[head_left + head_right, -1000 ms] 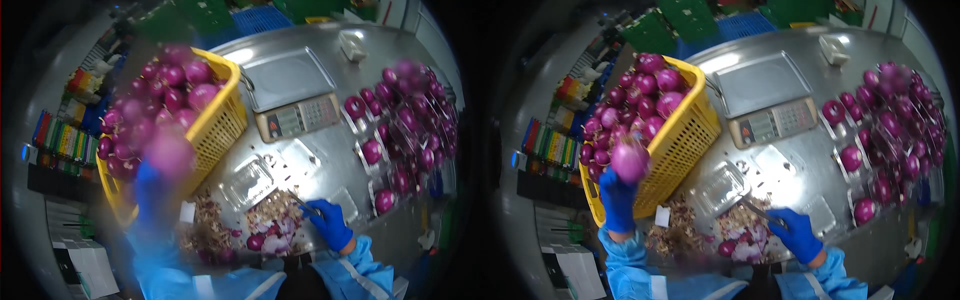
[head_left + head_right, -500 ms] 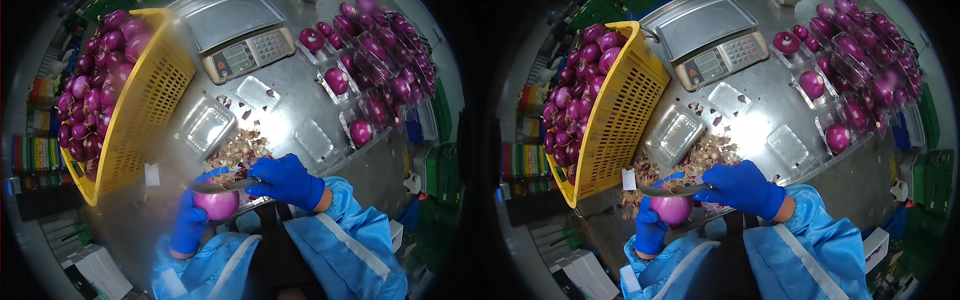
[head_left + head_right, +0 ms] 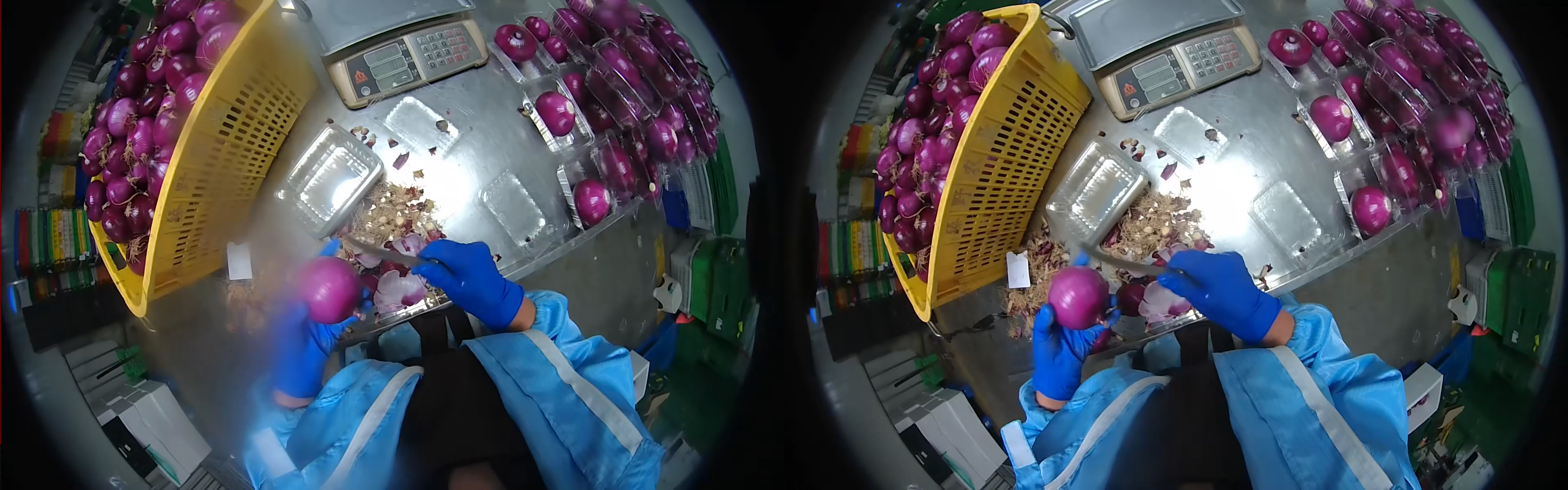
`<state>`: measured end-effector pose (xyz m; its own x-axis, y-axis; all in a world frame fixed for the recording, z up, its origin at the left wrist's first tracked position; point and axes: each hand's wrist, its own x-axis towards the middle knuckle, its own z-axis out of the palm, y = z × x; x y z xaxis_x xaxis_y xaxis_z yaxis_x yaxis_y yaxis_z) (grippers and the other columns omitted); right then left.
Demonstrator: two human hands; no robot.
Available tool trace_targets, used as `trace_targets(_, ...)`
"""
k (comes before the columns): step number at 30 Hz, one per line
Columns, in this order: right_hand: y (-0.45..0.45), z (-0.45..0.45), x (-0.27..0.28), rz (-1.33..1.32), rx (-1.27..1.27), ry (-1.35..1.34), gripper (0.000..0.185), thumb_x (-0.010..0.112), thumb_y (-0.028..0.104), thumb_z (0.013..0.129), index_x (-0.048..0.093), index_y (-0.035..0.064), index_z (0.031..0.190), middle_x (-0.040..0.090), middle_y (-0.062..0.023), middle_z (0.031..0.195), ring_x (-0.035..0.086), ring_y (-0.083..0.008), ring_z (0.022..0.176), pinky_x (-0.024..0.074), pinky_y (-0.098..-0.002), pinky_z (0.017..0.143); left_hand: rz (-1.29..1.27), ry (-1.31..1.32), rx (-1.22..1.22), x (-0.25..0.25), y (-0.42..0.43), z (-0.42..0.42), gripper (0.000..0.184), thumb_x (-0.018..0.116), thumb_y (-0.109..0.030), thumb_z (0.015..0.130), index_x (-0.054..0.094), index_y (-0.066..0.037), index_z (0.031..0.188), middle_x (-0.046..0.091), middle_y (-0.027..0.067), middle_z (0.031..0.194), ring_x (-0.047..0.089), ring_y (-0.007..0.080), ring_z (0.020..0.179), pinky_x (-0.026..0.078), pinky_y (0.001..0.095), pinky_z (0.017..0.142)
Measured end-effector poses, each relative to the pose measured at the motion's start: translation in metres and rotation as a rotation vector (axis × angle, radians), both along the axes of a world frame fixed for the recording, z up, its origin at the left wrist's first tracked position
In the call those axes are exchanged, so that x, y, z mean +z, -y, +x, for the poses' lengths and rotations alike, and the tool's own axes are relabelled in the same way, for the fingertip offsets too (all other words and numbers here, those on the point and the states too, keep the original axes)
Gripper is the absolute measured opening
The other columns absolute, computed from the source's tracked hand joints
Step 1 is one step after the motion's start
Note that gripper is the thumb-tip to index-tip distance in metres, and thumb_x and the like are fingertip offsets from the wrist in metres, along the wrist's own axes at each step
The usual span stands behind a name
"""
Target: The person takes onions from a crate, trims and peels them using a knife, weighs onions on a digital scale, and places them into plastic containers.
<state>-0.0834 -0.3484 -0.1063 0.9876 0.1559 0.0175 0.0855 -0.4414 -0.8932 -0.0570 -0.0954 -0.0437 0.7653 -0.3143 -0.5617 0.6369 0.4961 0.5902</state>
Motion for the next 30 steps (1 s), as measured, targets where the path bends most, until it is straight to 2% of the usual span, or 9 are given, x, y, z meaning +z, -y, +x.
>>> trace_targets(2,-0.004,0.008,0.023,-0.130,0.039,0.159,0.029,0.062,0.041,0.088,0.068,0.0141,0.096,0.062,-0.0046,0.075,0.062,-0.0223,0.062,0.0475,-0.0326,0.055,-0.222,-0.152,0.116,-0.019,0.004,-0.007,0.089,0.066,-0.047,0.086,0.022,0.001,0.146,0.042,0.0247,0.139,0.051,0.0436,0.119,0.049,0.0550,0.097)
trace_targets(4,-0.008,0.015,0.040,-0.307,0.161,0.282,0.035,0.064,0.050,0.083,0.068,0.0183,0.097,0.060,-0.0030,0.073,0.062,-0.0238,0.062,0.0470,-0.0339,0.053,0.189,0.129,-0.165,-0.044,-0.003,-0.018,0.083,0.058,-0.051,0.089,0.024,0.001,0.145,0.042,0.0269,0.138,0.052,0.0444,0.119,0.051,0.0550,0.095)
trace_targets(8,-0.016,0.017,0.037,-0.391,0.176,0.354,0.041,0.063,0.057,0.078,0.067,0.0211,0.096,0.058,-0.0025,0.072,0.062,-0.0226,0.062,0.0465,-0.0347,0.051,0.198,-0.020,0.073,-0.053,0.008,-0.030,0.079,0.052,-0.057,0.091,0.030,0.000,0.142,0.041,0.0295,0.137,0.050,0.0445,0.121,0.052,0.0561,0.093)
trace_targets(13,-0.019,0.020,0.027,-0.460,0.183,0.377,0.036,0.068,0.050,0.078,0.067,0.0191,0.095,0.057,-0.0034,0.071,0.062,-0.0232,0.061,0.0461,-0.0352,0.051,-0.413,-0.328,0.279,-0.014,0.021,-0.021,0.068,0.058,-0.045,0.092,0.034,-0.001,0.139,0.043,0.0261,0.137,0.047,0.0410,0.125,0.048,0.0545,0.100)
trace_targets(19,-0.002,0.005,-0.030,0.025,0.170,0.047,0.030,0.075,0.027,0.076,0.065,0.0124,0.100,0.062,-0.0085,0.077,0.062,-0.0264,0.062,0.0485,-0.0342,0.056,-0.377,-0.310,0.398,-0.024,0.009,-0.017,0.052,0.053,-0.030,0.098,0.037,0.001,0.136,0.043,0.0224,0.138,0.043,0.0375,0.130,0.048,0.0514,0.102)
trace_targets(23,-0.026,0.025,0.009,0.275,0.132,-0.083,0.057,0.077,0.028,0.078,0.055,0.0101,0.128,0.062,-0.0088,0.119,0.064,-0.0221,0.101,0.0515,-0.0310,0.085,-0.311,-0.189,0.263,-0.017,0.021,-0.009,0.051,0.052,-0.028,0.098,0.038,0.004,0.135,0.048,0.0239,0.134,0.050,0.0362,0.124,0.051,0.0461,0.099)
trace_targets(25,-0.035,0.040,0.010,0.330,0.229,-0.049,0.088,0.081,0.032,0.075,0.034,0.0114,0.147,0.044,-0.0137,0.145,0.050,-0.0261,0.128,0.0412,-0.0353,0.104,-0.177,-0.198,0.181,-0.041,0.015,-0.007,0.051,0.053,-0.026,0.097,0.039,0.004,0.136,0.052,0.0213,0.130,0.058,0.0318,0.116,0.055,0.0401,0.093)
trace_targets(27,-0.036,0.056,0.027,0.260,0.233,-0.135,0.096,0.083,0.034,0.072,0.031,0.0120,0.149,0.045,-0.0137,0.144,0.050,-0.0272,0.127,0.0411,-0.0367,0.105,0.020,-0.037,0.051,-0.033,0.034,0.007,0.051,0.055,-0.024,0.097,0.039,0.003,0.137,0.051,0.0195,0.132,0.058,0.0287,0.116,0.053,0.0395,0.094)
trace_targets(30,-0.018,0.093,0.020,0.396,0.179,-0.150,0.089,0.084,0.027,0.072,0.037,0.0111,0.146,0.056,-0.0127,0.133,0.057,-0.0209,0.117,0.0451,-0.0345,0.100,-0.140,0.110,0.100,-0.029,0.046,0.039,0.051,0.056,-0.016,0.095,0.038,-0.001,0.140,0.045,0.0147,0.141,0.050,0.0248,0.125,0.045,0.0378,0.102)
